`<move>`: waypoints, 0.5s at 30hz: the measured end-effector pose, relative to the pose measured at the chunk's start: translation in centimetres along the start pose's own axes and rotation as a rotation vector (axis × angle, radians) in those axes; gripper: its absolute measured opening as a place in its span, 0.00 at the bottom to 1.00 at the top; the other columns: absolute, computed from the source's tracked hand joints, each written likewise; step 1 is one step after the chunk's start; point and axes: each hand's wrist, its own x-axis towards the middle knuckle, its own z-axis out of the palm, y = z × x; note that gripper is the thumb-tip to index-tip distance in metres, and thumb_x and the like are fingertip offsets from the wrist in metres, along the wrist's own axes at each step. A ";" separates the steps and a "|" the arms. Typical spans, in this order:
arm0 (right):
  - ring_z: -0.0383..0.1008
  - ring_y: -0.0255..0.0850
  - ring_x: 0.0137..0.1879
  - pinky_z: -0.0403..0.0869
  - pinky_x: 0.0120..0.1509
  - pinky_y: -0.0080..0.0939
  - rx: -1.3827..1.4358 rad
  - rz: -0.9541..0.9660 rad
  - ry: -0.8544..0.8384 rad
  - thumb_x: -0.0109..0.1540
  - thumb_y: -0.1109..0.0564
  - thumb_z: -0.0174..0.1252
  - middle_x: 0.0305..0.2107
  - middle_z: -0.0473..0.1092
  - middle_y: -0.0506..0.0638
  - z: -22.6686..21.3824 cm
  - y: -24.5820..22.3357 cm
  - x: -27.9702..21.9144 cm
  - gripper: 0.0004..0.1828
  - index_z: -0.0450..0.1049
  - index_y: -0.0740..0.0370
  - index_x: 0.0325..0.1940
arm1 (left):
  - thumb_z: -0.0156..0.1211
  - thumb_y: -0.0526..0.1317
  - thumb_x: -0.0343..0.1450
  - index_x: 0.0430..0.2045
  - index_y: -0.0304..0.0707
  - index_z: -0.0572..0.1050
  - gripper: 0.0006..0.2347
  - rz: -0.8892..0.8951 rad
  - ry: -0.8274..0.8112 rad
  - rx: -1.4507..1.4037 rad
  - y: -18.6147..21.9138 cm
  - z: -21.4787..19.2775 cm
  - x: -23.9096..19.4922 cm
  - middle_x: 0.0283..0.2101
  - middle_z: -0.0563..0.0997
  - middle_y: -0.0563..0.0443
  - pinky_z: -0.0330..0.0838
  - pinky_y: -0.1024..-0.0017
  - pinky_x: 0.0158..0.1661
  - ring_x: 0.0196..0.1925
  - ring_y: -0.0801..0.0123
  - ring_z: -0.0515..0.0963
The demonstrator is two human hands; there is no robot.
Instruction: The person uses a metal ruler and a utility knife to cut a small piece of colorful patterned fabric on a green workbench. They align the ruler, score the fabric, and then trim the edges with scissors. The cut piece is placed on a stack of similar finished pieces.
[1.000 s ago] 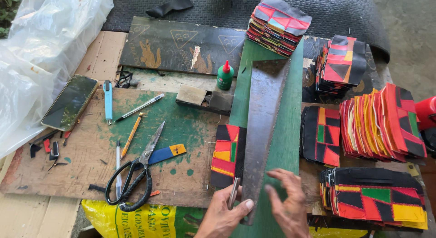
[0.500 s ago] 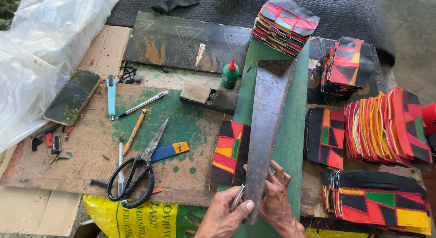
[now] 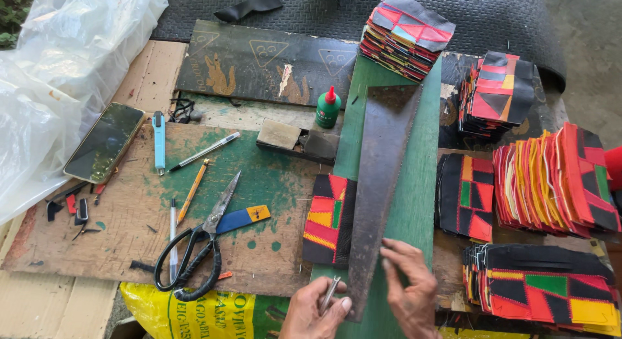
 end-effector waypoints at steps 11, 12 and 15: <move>0.51 0.58 0.74 0.49 0.72 0.59 -0.335 -0.211 -0.171 0.56 0.43 0.66 0.68 0.56 0.61 1.4 -0.4 7.5 0.29 0.75 0.49 0.61 | 0.69 0.35 0.64 0.35 0.44 0.82 0.08 0.175 0.174 0.769 -1.4 -1.2 -0.9 0.25 0.82 0.45 0.75 0.60 0.32 0.29 0.55 0.85; 0.51 0.57 0.74 0.49 0.72 0.59 -0.329 -0.204 -0.178 0.56 0.43 0.66 0.67 0.57 0.60 1.4 -0.5 7.7 0.29 0.75 0.48 0.61 | 0.71 0.35 0.62 0.36 0.48 0.83 0.11 0.215 0.169 0.916 -1.7 -1.2 -1.0 0.28 0.84 0.44 0.75 0.55 0.32 0.31 0.48 0.84; 0.51 0.57 0.75 0.48 0.73 0.58 -0.310 -0.210 -0.193 0.56 0.44 0.66 0.67 0.58 0.58 1.3 -0.5 8.1 0.29 0.74 0.47 0.61 | 0.67 0.32 0.56 0.43 0.40 0.81 0.19 0.544 0.380 0.872 -2.9 -0.8 -1.3 0.35 0.83 0.44 0.79 0.59 0.28 0.28 0.51 0.86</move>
